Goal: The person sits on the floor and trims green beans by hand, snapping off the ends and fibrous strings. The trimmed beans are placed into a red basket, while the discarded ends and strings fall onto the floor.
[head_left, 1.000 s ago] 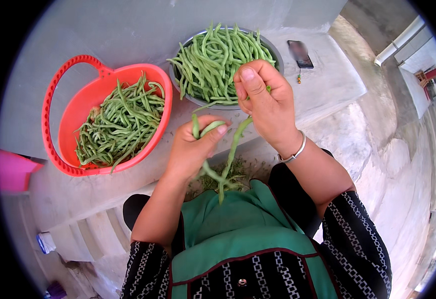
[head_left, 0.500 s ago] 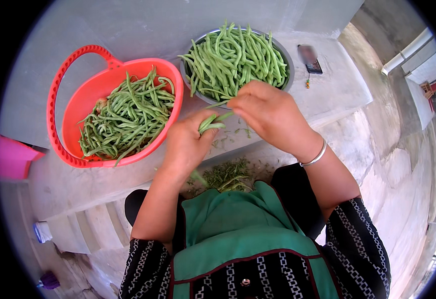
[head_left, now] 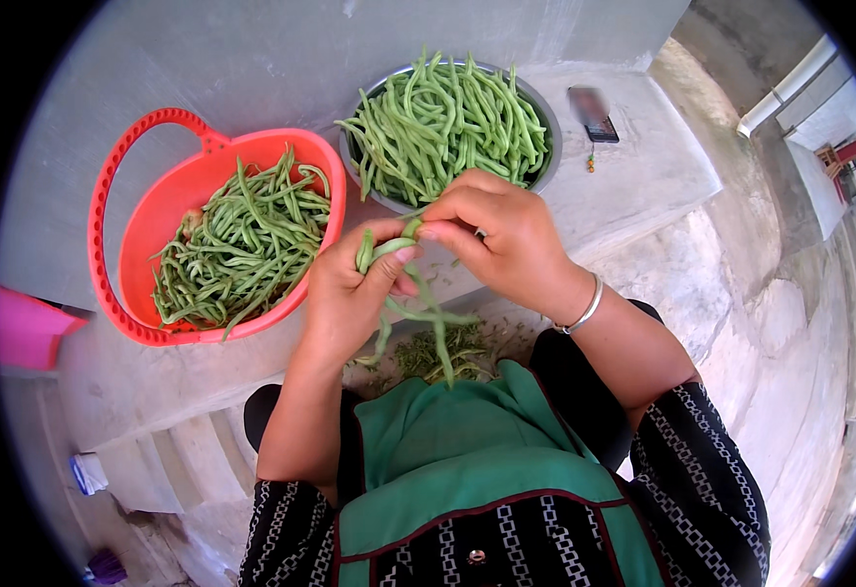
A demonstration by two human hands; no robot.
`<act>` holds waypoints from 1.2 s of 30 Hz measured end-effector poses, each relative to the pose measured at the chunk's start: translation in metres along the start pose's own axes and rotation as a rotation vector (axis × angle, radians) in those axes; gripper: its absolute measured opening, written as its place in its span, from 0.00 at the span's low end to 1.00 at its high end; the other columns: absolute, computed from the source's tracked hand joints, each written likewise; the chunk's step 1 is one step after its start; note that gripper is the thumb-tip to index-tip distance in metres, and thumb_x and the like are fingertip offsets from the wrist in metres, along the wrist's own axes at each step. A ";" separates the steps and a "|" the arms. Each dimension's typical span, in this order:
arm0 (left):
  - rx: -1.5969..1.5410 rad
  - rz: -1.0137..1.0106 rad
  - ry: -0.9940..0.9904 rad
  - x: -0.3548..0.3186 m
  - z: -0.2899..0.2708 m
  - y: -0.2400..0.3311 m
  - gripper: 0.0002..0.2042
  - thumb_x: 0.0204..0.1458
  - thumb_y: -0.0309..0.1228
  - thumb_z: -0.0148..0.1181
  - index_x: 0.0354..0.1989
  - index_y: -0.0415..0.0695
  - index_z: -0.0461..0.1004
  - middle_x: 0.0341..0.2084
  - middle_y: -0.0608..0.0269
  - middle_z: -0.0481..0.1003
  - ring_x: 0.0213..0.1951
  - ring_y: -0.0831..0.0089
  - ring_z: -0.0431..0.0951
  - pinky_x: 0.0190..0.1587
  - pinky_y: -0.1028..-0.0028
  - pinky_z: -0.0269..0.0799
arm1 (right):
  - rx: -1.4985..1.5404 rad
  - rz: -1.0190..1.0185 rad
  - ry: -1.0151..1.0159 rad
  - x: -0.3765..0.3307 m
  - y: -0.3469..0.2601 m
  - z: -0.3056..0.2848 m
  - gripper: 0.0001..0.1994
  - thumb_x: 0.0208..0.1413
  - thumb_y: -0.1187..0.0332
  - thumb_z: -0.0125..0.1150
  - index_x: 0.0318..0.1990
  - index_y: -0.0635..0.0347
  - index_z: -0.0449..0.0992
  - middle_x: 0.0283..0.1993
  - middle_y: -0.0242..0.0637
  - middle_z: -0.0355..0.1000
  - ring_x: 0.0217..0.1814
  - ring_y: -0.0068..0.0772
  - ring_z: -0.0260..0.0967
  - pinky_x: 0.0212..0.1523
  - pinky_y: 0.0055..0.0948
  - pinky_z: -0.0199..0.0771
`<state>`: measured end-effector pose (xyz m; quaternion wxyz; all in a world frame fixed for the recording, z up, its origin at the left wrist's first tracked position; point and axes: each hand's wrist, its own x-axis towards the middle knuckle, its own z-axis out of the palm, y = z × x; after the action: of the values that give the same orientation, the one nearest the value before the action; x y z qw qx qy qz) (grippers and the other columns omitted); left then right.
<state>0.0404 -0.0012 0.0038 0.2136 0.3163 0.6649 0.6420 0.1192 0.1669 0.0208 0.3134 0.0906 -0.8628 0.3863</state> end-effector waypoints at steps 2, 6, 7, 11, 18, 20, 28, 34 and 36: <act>-0.077 0.013 0.027 0.000 0.002 -0.001 0.09 0.56 0.27 0.54 0.42 0.36 0.71 0.31 0.62 0.76 0.23 0.79 0.76 0.26 0.80 0.71 | 0.086 0.059 -0.008 0.001 0.000 0.001 0.03 0.49 0.73 0.63 0.32 0.60 0.76 0.28 0.35 0.69 0.26 0.31 0.66 0.27 0.25 0.65; -0.210 0.097 0.298 0.013 -0.024 0.000 0.10 0.58 0.29 0.51 0.44 0.36 0.69 0.32 0.60 0.76 0.23 0.79 0.75 0.25 0.81 0.70 | 0.020 0.068 -0.154 0.000 0.009 -0.007 0.04 0.50 0.74 0.61 0.35 0.60 0.76 0.31 0.35 0.70 0.30 0.31 0.67 0.29 0.25 0.66; -0.211 0.129 0.382 0.014 -0.033 0.003 0.10 0.59 0.30 0.51 0.44 0.36 0.69 0.33 0.59 0.76 0.23 0.78 0.75 0.26 0.81 0.70 | -0.026 0.043 -0.212 -0.002 0.012 -0.010 0.05 0.50 0.74 0.61 0.35 0.60 0.77 0.32 0.35 0.70 0.31 0.32 0.67 0.30 0.25 0.67; -0.171 0.279 0.617 0.017 -0.059 0.012 0.10 0.60 0.30 0.49 0.44 0.37 0.70 0.34 0.57 0.76 0.24 0.77 0.76 0.28 0.80 0.71 | -0.105 0.092 -0.235 -0.014 0.031 -0.004 0.08 0.55 0.70 0.57 0.41 0.61 0.76 0.36 0.34 0.73 0.36 0.32 0.71 0.36 0.24 0.70; -0.185 0.363 0.729 0.017 -0.056 0.018 0.11 0.60 0.30 0.48 0.46 0.36 0.69 0.36 0.56 0.76 0.25 0.78 0.75 0.27 0.81 0.69 | 0.488 0.752 -0.521 -0.015 0.023 0.026 0.14 0.61 0.61 0.52 0.34 0.65 0.75 0.29 0.32 0.72 0.31 0.18 0.71 0.33 0.21 0.71; -0.164 0.382 0.765 0.014 -0.061 0.025 0.12 0.60 0.30 0.48 0.47 0.35 0.69 0.36 0.56 0.76 0.23 0.79 0.74 0.26 0.82 0.68 | 0.496 0.757 -0.394 -0.007 0.023 0.016 0.13 0.60 0.63 0.54 0.31 0.65 0.74 0.26 0.31 0.71 0.28 0.18 0.71 0.31 0.19 0.70; 0.520 0.356 0.172 -0.025 -0.056 0.053 0.19 0.47 0.17 0.51 0.50 0.42 0.72 0.30 0.58 0.76 0.23 0.75 0.71 0.27 0.77 0.66 | -0.188 -0.090 -0.313 0.002 -0.009 -0.042 0.14 0.44 0.60 0.67 0.22 0.59 0.72 0.18 0.32 0.64 0.17 0.30 0.63 0.19 0.29 0.60; 0.723 0.316 -0.175 -0.018 -0.008 0.041 0.20 0.39 0.12 0.53 0.43 0.41 0.73 0.30 0.55 0.75 0.32 0.64 0.78 0.37 0.73 0.71 | -0.305 -0.219 -0.344 -0.005 -0.022 -0.039 0.13 0.44 0.58 0.66 0.22 0.56 0.70 0.18 0.33 0.62 0.19 0.36 0.63 0.19 0.32 0.61; 0.710 0.370 -0.177 -0.019 -0.010 0.045 0.19 0.38 0.15 0.57 0.42 0.42 0.73 0.28 0.57 0.75 0.30 0.64 0.78 0.33 0.70 0.71 | -0.201 -0.221 -0.279 -0.009 -0.022 -0.037 0.12 0.44 0.60 0.66 0.24 0.56 0.72 0.20 0.33 0.63 0.20 0.36 0.63 0.19 0.32 0.62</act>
<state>0.0533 -0.0224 0.0467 0.0284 0.5385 0.7562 0.3708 0.1525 0.1777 0.0479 0.2388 0.2055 -0.9168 0.2454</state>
